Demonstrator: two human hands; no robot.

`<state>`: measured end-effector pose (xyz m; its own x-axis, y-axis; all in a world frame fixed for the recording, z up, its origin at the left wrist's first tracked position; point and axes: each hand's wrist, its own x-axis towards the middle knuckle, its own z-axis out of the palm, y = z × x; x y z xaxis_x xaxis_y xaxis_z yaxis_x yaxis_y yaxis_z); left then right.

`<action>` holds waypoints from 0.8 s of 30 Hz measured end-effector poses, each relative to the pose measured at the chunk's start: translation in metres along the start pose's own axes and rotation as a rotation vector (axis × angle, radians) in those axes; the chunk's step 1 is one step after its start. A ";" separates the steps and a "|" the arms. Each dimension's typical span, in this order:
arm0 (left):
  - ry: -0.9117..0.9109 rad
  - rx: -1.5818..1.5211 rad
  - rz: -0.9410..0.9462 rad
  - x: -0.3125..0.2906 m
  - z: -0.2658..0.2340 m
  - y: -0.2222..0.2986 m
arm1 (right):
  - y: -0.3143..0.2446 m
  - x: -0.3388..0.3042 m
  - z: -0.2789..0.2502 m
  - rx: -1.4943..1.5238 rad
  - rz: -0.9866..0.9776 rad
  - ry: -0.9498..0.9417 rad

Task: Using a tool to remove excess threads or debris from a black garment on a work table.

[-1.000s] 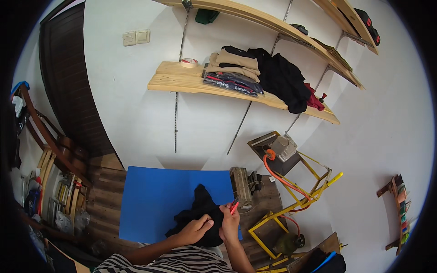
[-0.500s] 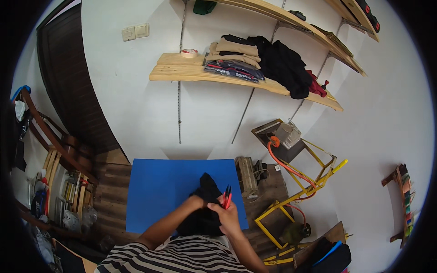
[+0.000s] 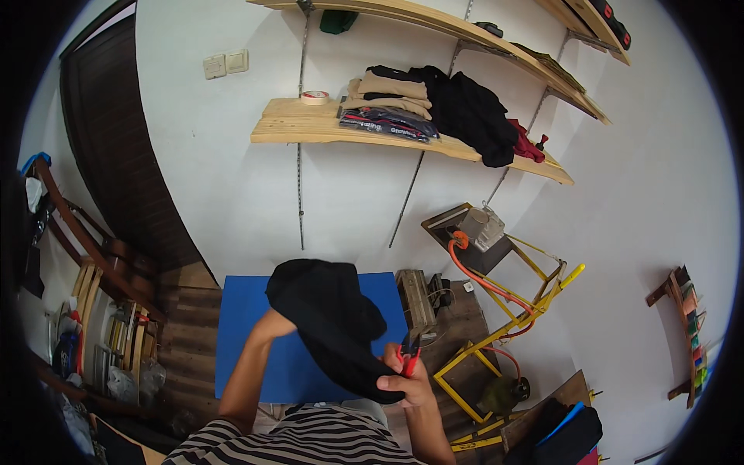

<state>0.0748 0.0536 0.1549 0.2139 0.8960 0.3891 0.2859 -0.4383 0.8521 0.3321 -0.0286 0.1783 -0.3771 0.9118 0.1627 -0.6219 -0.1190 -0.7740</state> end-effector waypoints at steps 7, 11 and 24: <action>0.285 0.728 -0.153 -0.022 0.049 -0.060 | 0.026 0.017 0.016 -0.351 0.105 0.216; 0.282 0.853 -0.456 -0.046 0.079 -0.127 | 0.036 0.026 0.019 -0.480 0.008 0.292; -0.177 0.474 -0.252 -0.069 0.009 -0.120 | 0.029 0.030 0.002 -0.441 0.063 0.277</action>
<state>0.0336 0.0436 0.0222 0.2263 0.9694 0.0950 0.7281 -0.2331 0.6446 0.3016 -0.0055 0.1621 -0.1711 0.9851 -0.0140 -0.2336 -0.0544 -0.9708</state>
